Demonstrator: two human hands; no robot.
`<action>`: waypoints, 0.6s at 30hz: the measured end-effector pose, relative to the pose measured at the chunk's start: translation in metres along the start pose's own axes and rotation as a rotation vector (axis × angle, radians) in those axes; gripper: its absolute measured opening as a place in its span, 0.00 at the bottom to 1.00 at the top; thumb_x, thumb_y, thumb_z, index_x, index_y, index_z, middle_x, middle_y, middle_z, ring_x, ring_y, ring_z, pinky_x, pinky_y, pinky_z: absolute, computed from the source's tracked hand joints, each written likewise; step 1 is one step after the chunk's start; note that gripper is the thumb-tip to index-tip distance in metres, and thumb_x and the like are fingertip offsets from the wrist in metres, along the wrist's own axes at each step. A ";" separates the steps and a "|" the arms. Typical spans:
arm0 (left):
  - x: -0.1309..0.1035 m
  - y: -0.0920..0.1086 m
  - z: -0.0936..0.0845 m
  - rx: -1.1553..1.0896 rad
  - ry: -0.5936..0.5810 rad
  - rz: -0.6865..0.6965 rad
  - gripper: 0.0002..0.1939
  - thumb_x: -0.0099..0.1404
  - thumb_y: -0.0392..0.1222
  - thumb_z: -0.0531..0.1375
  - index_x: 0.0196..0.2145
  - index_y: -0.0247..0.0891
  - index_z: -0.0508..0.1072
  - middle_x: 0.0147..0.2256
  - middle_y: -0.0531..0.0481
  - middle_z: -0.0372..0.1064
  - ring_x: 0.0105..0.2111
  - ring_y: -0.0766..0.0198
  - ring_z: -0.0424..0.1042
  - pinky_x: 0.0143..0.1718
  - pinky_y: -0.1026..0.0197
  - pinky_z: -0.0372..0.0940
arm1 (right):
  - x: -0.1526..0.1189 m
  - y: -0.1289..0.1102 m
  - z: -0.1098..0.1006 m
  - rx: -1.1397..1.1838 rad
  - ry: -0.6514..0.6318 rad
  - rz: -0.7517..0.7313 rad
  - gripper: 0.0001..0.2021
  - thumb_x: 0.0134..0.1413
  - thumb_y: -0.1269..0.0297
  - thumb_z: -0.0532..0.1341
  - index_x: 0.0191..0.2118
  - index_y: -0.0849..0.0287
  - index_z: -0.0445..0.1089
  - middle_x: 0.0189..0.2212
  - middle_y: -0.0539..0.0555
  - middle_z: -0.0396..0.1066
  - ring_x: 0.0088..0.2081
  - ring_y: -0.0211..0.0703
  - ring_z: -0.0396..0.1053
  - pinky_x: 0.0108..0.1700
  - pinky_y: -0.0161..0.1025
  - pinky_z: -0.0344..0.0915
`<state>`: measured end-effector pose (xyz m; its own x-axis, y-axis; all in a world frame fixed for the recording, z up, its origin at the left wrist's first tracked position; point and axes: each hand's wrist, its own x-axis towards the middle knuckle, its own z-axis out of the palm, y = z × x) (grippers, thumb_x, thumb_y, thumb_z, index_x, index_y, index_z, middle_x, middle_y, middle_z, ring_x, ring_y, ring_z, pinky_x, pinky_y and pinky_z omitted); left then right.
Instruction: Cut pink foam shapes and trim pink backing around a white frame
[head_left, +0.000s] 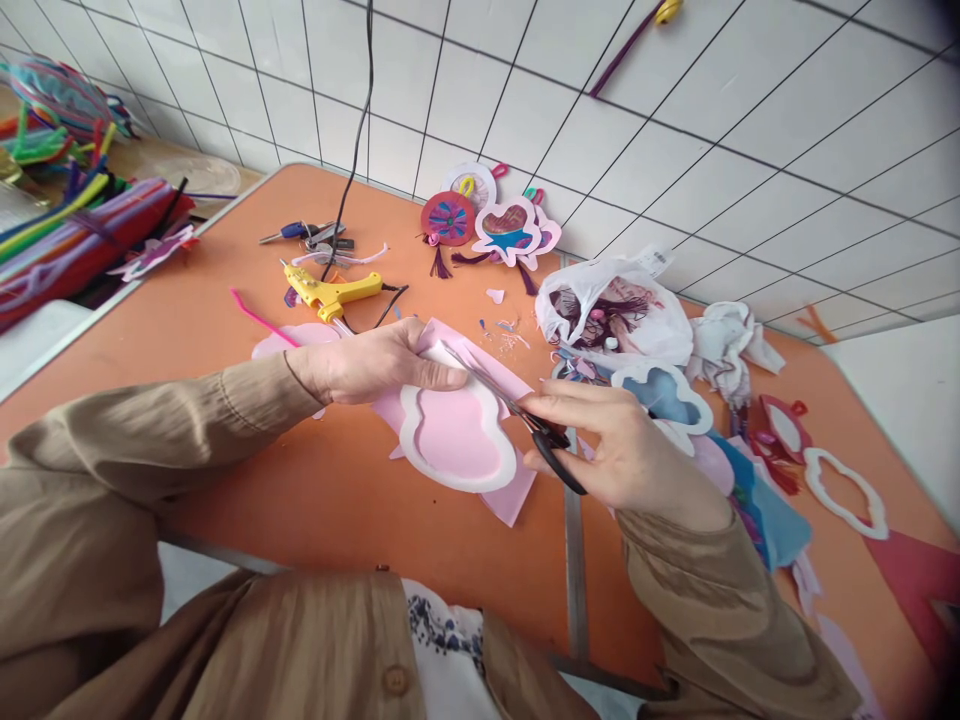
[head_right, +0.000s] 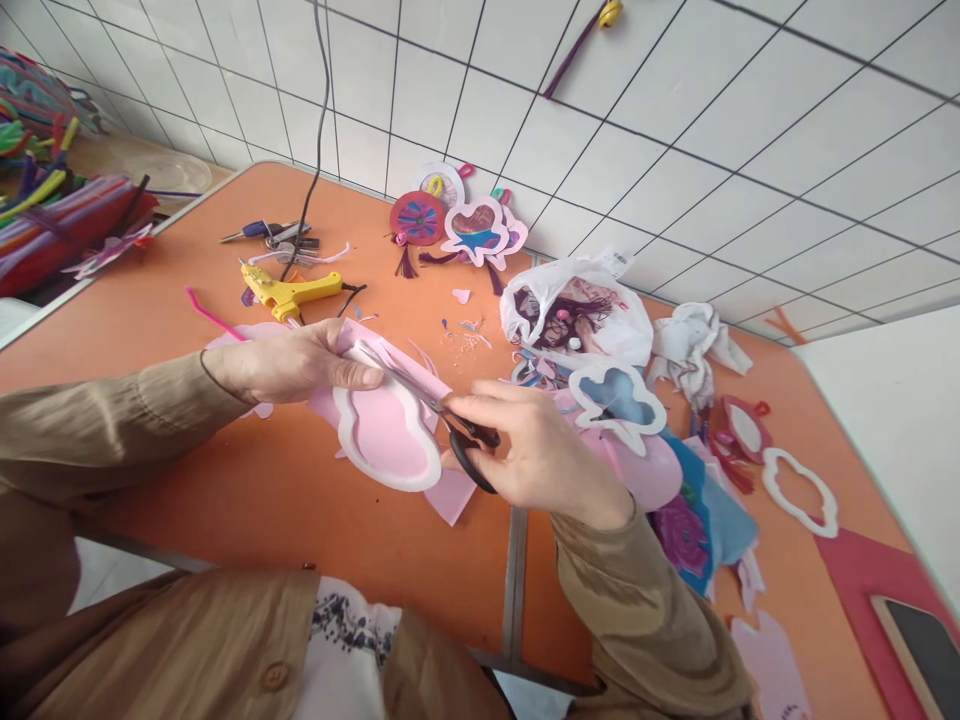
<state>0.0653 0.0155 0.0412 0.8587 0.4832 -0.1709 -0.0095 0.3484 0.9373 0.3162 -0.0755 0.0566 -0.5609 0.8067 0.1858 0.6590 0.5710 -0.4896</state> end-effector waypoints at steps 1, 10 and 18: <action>0.000 0.000 0.000 -0.008 -0.004 -0.004 0.19 0.55 0.51 0.74 0.32 0.30 0.82 0.30 0.41 0.80 0.29 0.58 0.79 0.35 0.60 0.73 | 0.000 0.001 0.001 0.004 0.012 -0.005 0.04 0.57 0.72 0.61 0.36 0.58 0.73 0.24 0.49 0.64 0.26 0.38 0.60 0.29 0.35 0.58; -0.001 -0.001 -0.001 -0.048 -0.015 -0.026 0.18 0.55 0.50 0.75 0.33 0.30 0.82 0.31 0.41 0.81 0.30 0.59 0.79 0.36 0.60 0.73 | -0.004 0.005 0.007 0.024 0.036 -0.003 0.04 0.58 0.73 0.61 0.34 0.58 0.71 0.26 0.50 0.64 0.27 0.38 0.60 0.30 0.36 0.58; -0.001 0.001 -0.001 -0.036 -0.011 -0.032 0.19 0.54 0.51 0.75 0.31 0.30 0.81 0.30 0.41 0.80 0.29 0.59 0.79 0.34 0.61 0.73 | -0.005 0.006 0.008 -0.006 0.057 -0.007 0.04 0.59 0.71 0.61 0.35 0.57 0.72 0.26 0.51 0.65 0.27 0.39 0.60 0.30 0.36 0.59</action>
<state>0.0642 0.0160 0.0419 0.8643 0.4629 -0.1969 -0.0007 0.3925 0.9197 0.3190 -0.0768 0.0463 -0.5365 0.8098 0.2375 0.6580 0.5776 -0.4831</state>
